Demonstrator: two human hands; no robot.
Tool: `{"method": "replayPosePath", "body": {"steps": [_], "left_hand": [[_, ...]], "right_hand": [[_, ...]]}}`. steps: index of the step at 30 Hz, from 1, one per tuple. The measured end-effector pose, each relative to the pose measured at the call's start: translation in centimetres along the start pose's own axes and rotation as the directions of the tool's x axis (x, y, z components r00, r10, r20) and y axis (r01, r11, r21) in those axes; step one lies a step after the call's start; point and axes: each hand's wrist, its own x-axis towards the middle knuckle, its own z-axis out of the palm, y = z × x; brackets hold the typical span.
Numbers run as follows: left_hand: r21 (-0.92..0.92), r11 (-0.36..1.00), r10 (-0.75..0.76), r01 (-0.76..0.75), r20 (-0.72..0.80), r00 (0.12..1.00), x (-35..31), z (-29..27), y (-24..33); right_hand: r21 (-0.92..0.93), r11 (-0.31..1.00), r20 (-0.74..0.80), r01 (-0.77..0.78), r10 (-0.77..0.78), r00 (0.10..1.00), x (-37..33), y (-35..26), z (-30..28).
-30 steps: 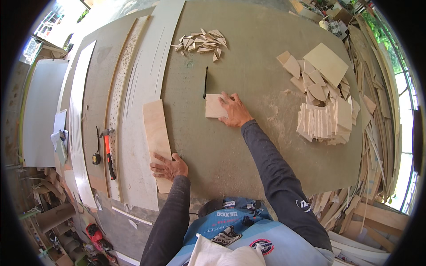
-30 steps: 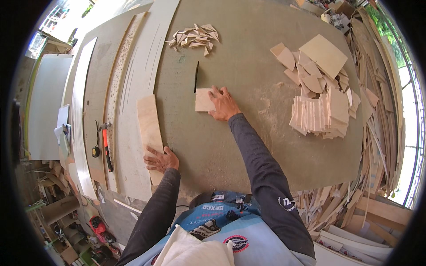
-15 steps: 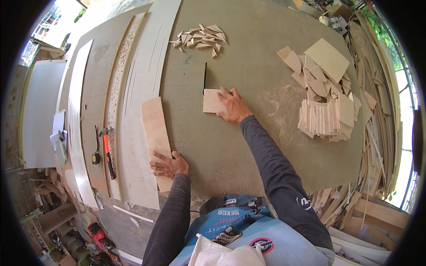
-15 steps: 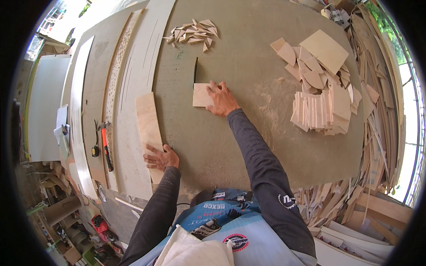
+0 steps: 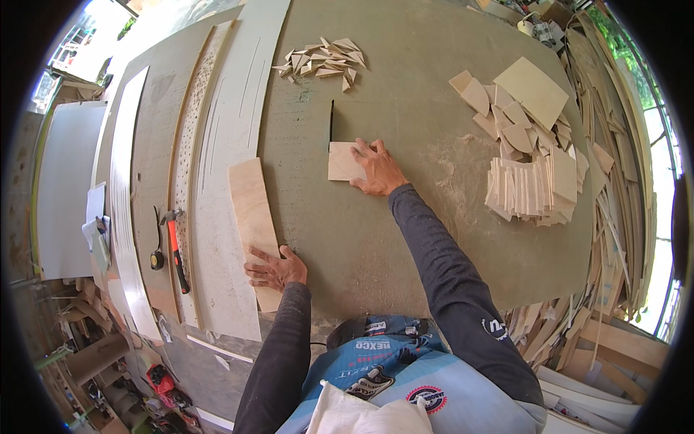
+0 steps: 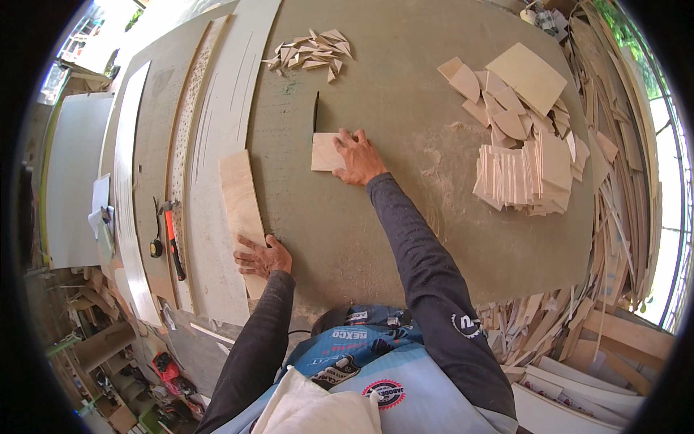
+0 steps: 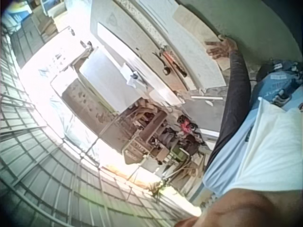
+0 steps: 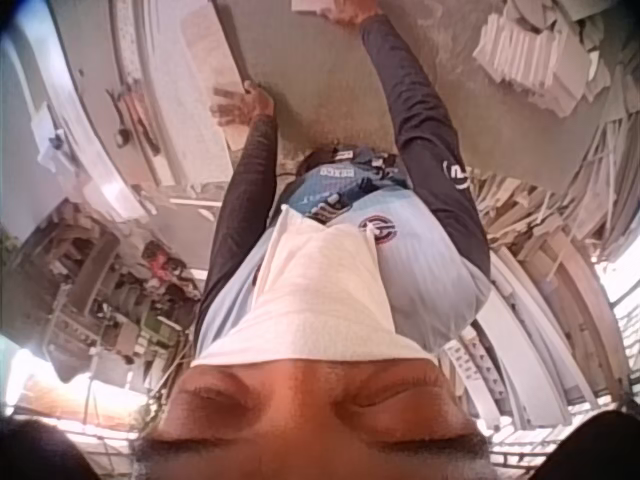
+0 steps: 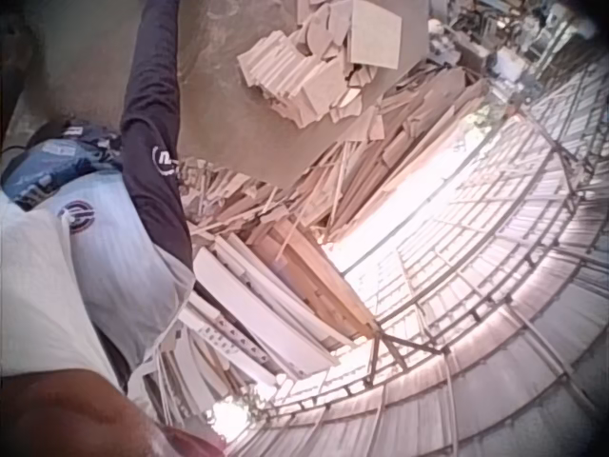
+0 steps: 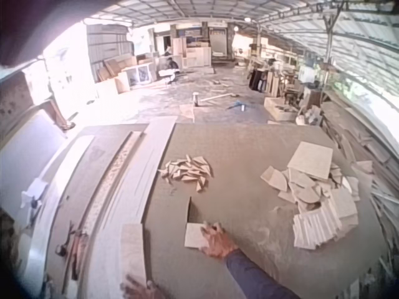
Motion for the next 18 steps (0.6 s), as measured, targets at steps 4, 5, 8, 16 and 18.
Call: {"method": "replayPosePath", "body": {"steps": [4, 5, 8, 16, 18], "left_hand": [[-0.016, 1.000, -0.001, 0.001, -0.008, 1.000, 0.10, 0.37, -0.19], [-0.016, 1.000, -0.001, 0.001, -0.007, 1.000, 0.12, 0.40, -0.25], [-0.016, 1.000, 0.002, -0.002, -0.004, 1.000, 0.10, 0.38, -0.16], [-0.024, 1.000, 0.007, -0.007, -0.023, 1.000, 0.23, 0.86, -0.39], [-0.032, 0.999, 0.005, -0.006, -0.014, 1.000, 0.13, 0.53, -0.27]], "right_hand": [[-0.008, 1.000, 0.002, -0.007, 0.007, 1.000, 0.02, -0.09, -0.07], [0.003, 1.000, 0.015, -0.010, 0.010, 1.000, 0.06, -0.23, -0.26], [0.007, 1.000, 0.029, -0.021, 0.020, 0.999, 0.10, -0.23, -0.44], [-0.015, 0.999, 0.034, -0.041, 0.041, 0.999, 0.34, -0.42, -0.43], [0.011, 0.999, 0.029, -0.050, 0.050, 0.998, 0.30, -0.51, -0.51]]}}
